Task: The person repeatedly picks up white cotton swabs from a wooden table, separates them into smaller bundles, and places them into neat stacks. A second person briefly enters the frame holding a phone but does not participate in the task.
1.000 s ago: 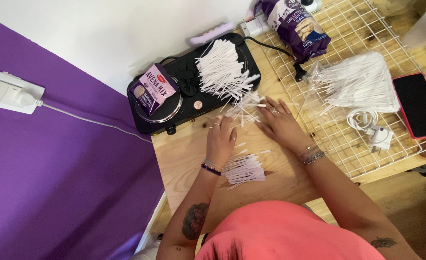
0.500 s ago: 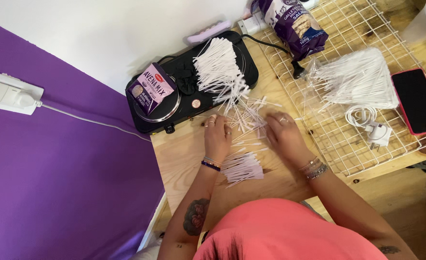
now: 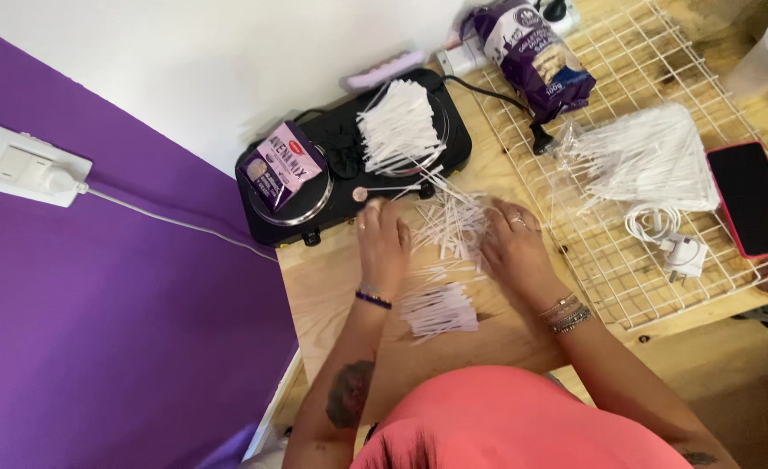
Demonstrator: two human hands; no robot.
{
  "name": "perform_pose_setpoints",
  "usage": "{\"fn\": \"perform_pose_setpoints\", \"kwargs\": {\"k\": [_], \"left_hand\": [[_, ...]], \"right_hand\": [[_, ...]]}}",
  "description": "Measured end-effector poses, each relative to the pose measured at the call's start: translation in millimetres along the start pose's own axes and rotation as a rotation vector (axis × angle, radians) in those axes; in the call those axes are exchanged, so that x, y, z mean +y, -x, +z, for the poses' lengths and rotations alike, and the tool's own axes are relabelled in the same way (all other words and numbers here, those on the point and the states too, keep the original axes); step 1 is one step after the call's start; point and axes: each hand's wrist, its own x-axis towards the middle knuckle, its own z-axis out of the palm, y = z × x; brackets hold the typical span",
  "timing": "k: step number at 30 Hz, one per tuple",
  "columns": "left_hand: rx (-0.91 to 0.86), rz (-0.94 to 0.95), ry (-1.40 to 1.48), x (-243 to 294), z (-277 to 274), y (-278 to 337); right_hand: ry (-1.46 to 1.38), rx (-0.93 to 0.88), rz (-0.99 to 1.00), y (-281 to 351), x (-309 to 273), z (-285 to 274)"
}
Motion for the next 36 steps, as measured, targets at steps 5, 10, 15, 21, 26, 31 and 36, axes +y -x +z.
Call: {"fn": "perform_pose_setpoints", "kwargs": {"k": [5, 10, 15, 21, 26, 31, 36], "left_hand": [[-0.073, 0.008, -0.127, -33, 20, -16], [-0.081, 0.057, -0.108, -66, 42, -17], [-0.108, 0.14, -0.182, -61, 32, -28], [-0.009, 0.088, -0.195, -53, 33, -21], [-0.06, 0.126, -0.026, -31, 24, -23], [-0.101, 0.067, 0.076, -38, 41, -20], [-0.093, 0.177, -0.129, -68, 74, -15]], "right_hand": [[0.023, -0.105, 0.054, 3, 1, -1], [-0.013, -0.105, 0.051, 5, 8, 12], [-0.116, 0.096, 0.001, -22, 37, 55], [-0.184, -0.052, 0.12, -93, -1, 36], [-0.353, -0.081, 0.32, -111, 3, 73], [-0.353, -0.086, 0.335, -116, 2, 73], [-0.521, -0.131, 0.38, -111, 2, 60]]}}
